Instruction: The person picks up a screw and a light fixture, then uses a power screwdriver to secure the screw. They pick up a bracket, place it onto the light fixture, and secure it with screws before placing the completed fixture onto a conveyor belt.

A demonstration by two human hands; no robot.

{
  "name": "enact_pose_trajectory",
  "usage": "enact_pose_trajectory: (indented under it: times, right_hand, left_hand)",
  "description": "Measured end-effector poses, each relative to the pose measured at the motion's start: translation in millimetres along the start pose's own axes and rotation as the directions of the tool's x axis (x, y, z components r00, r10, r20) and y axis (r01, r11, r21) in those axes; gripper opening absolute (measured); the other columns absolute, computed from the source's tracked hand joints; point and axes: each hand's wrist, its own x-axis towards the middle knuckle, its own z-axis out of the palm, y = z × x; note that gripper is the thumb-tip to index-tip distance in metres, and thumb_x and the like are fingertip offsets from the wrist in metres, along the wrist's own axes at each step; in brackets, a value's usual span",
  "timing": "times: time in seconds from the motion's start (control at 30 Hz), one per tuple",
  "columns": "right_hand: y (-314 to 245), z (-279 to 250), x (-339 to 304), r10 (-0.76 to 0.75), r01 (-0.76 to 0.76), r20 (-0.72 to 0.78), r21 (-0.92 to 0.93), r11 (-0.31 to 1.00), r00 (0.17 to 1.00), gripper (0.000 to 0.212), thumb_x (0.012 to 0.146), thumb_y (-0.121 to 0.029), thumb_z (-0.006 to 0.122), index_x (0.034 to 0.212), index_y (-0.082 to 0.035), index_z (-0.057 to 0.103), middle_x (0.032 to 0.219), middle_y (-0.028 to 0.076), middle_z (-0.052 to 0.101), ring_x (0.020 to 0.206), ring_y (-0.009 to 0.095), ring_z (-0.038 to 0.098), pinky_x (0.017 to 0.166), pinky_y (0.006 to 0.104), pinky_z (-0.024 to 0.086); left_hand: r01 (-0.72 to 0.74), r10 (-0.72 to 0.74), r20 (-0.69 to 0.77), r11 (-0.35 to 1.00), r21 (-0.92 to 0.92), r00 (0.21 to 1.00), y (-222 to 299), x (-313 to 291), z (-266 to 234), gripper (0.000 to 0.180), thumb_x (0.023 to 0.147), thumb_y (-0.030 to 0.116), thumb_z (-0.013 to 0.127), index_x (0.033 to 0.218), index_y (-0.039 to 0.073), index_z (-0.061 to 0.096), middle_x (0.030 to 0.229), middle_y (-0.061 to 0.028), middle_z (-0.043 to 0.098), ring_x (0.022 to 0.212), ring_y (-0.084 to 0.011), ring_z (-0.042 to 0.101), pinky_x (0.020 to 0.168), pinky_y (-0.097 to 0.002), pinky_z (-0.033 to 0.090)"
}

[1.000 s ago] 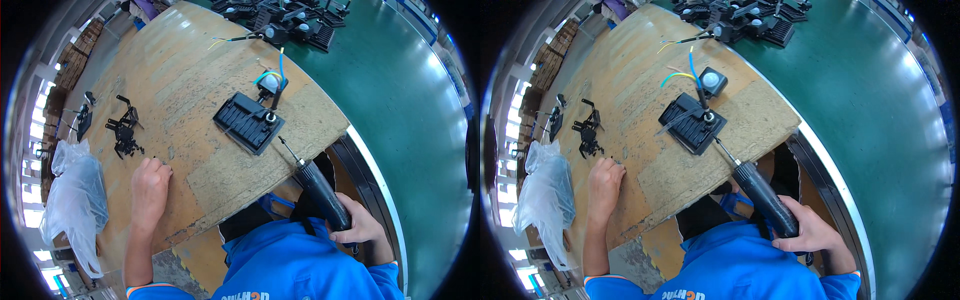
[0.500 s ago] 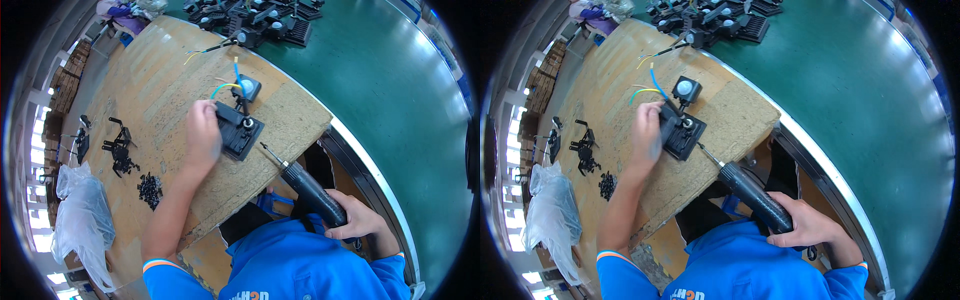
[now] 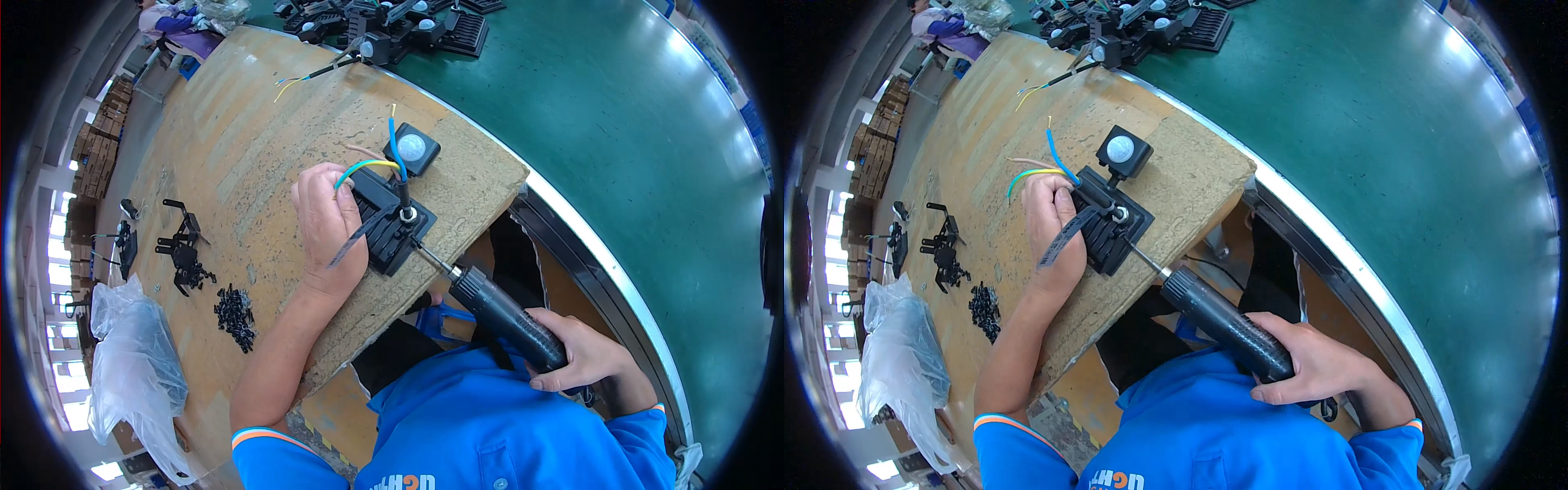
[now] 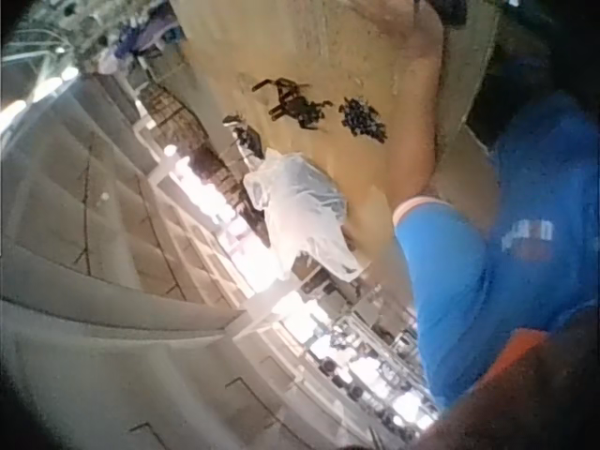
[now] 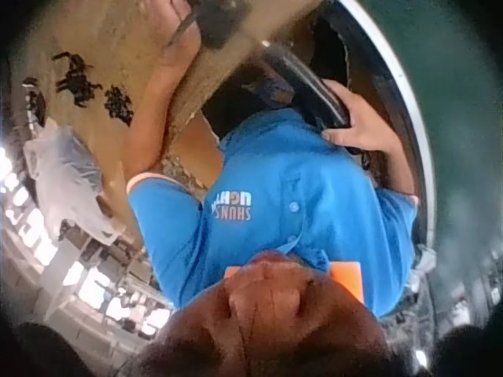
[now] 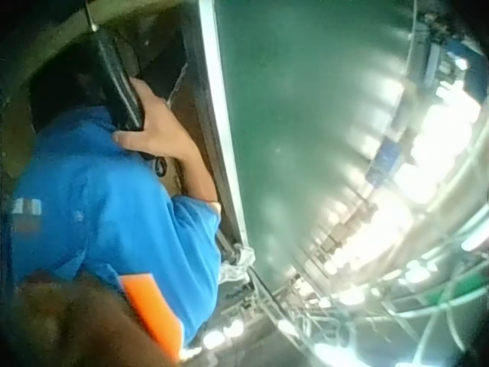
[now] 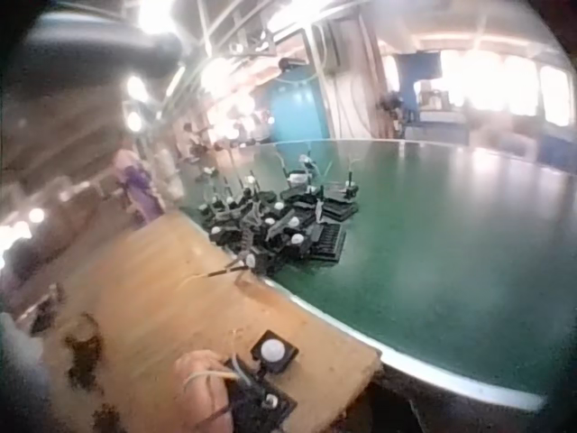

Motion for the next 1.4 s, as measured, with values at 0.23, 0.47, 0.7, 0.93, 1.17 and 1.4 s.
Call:
enact_pose_trajectory:
  times: [0.23, 0.47, 0.7, 0.93, 1.17, 1.4]
  right_hand:
    - [-2.8, 7.3, 3.9, -0.032, 0.031, -0.013, -0.032, 0.999, 0.999, 0.075, 0.069, -0.021, 0.073, 0.13, -0.001, 0.034, 0.085, 0.011, 0.06, 0.073, 0.018, 0.06, 0.067, 0.0296, 0.048]
    - [-8.2, 8.8, 8.1, -0.102, 0.1, -0.027, -0.089, 0.991, 0.994, 0.075, 0.07, -0.023, 0.072, 0.13, -0.002, 0.034, 0.085, 0.012, 0.059, 0.073, 0.019, 0.059, 0.068, 0.03, 0.048]
    - [-12.2, 9.2, 8.2, -0.054, 0.052, -0.024, -0.077, 0.996, 0.998, 0.075, 0.069, -0.023, 0.072, 0.13, -0.001, 0.034, 0.086, 0.012, 0.059, 0.073, 0.02, 0.059, 0.069, 0.0295, 0.047]
    - [-9.5, 8.0, 9.5, -0.076, 0.075, -0.024, -0.064, 0.995, 0.997, 0.075, 0.069, -0.021, 0.072, 0.13, -0.001, 0.034, 0.088, 0.012, 0.059, 0.075, 0.019, 0.059, 0.069, 0.0294, 0.047]
    - [-9.3, 8.2, 10.9, -0.07, 0.069, -0.019, -0.034, 0.997, 0.997, 0.075, 0.07, -0.021, 0.073, 0.13, 0.0, 0.034, 0.086, 0.012, 0.06, 0.073, 0.018, 0.06, 0.067, 0.0286, 0.047]
    - [-0.9, 5.9, 1.7, -0.066, 0.065, -0.015, -0.053, 0.997, 0.998, 0.076, 0.069, -0.021, 0.074, 0.13, 0.0, 0.034, 0.086, 0.012, 0.06, 0.074, 0.018, 0.06, 0.069, 0.0295, 0.048]
  left_hand:
    - [-0.014, 0.014, -0.002, 1.0, -0.023, 1.0, -1.3, -2.2, -2.6, 0.008, 0.083, 0.003, 0.049, 0.091, 0.0, 0.047, 0.1, -0.0156, 0.048, 0.096, -0.0308, 0.042, 0.087, -0.0413, 0.031]
    - [-0.035, 0.021, 0.095, 0.989, 0.145, 0.995, 34.0, -17.2, -24.2, 0.011, 0.075, 0.006, 0.061, 0.085, 0.005, 0.056, 0.105, -0.0112, 0.05, 0.106, -0.0285, 0.037, 0.092, -0.0401, 0.026]
    - [0.225, -0.169, 0.262, 0.954, -0.199, 0.95, 33.9, -22.7, -27.1, 0.012, 0.074, 0.008, 0.064, 0.086, 0.009, 0.06, 0.096, -0.004, 0.056, 0.101, -0.0248, 0.041, 0.089, -0.0378, 0.026]
    - [-0.09, 0.071, 0.233, 0.993, 0.074, 0.97, 45.4, -27.7, -38.1, 0.025, 0.084, 0.008, 0.05, 0.106, 0.001, 0.057, 0.102, -0.011, 0.057, 0.107, -0.0261, 0.046, 0.092, -0.0383, 0.03]
    - [0.254, -0.253, -0.027, 0.966, 0.041, 0.967, -5.6, -16.6, -37.4, 0.033, 0.087, 0.012, 0.05, 0.117, -0.002, 0.048, 0.103, -0.0123, 0.056, 0.097, -0.0219, 0.05, 0.088, -0.0358, 0.037]
    - [0.379, -0.375, 0.05, 0.915, -0.139, 0.926, -1.4, -14.8, -44.5, 0.009, 0.083, 0.002, 0.057, 0.088, -0.003, 0.061, 0.077, -0.0073, 0.058, 0.07, -0.0128, 0.056, 0.066, -0.0262, 0.045]
